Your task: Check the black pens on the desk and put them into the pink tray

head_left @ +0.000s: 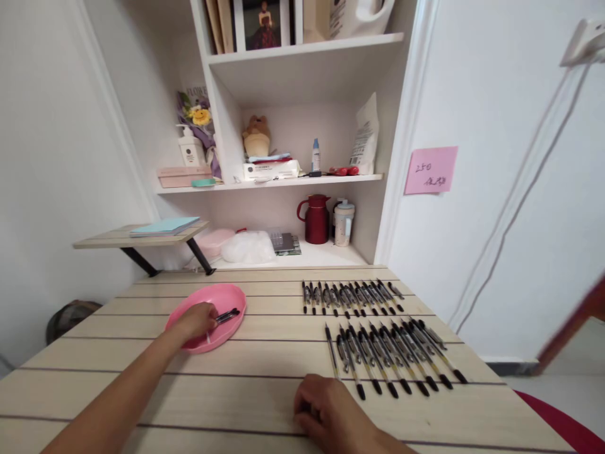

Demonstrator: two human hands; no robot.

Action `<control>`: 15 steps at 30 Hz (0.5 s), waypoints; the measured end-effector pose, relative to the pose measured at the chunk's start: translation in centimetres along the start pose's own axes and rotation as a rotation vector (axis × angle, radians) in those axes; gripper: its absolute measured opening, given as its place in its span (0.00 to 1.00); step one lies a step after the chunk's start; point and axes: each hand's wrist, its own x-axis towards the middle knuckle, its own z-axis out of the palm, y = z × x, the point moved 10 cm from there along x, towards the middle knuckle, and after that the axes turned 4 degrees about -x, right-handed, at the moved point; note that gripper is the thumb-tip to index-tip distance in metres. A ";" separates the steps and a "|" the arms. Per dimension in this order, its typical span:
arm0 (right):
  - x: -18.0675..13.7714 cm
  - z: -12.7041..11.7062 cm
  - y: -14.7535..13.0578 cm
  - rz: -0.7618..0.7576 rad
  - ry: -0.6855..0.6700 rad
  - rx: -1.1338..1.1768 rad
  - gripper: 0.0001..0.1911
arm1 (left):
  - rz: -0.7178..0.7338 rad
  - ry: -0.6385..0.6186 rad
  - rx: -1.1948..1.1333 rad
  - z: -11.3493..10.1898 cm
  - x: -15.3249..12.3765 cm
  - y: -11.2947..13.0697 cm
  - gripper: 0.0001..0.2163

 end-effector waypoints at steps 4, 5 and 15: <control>0.0 0.1 -0.1 -0.035 0.035 0.003 0.09 | -0.039 0.017 -0.050 -0.2 -0.2 -0.2 0.06; 0.0 0.1 -0.1 -0.041 0.039 0.002 0.08 | -0.046 0.025 -0.076 -0.4 -0.2 -0.1 0.06; 1.8 -6.1 0.4 0.116 0.367 0.358 0.12 | 0.201 -0.109 -0.687 1.8 -7.4 12.9 0.10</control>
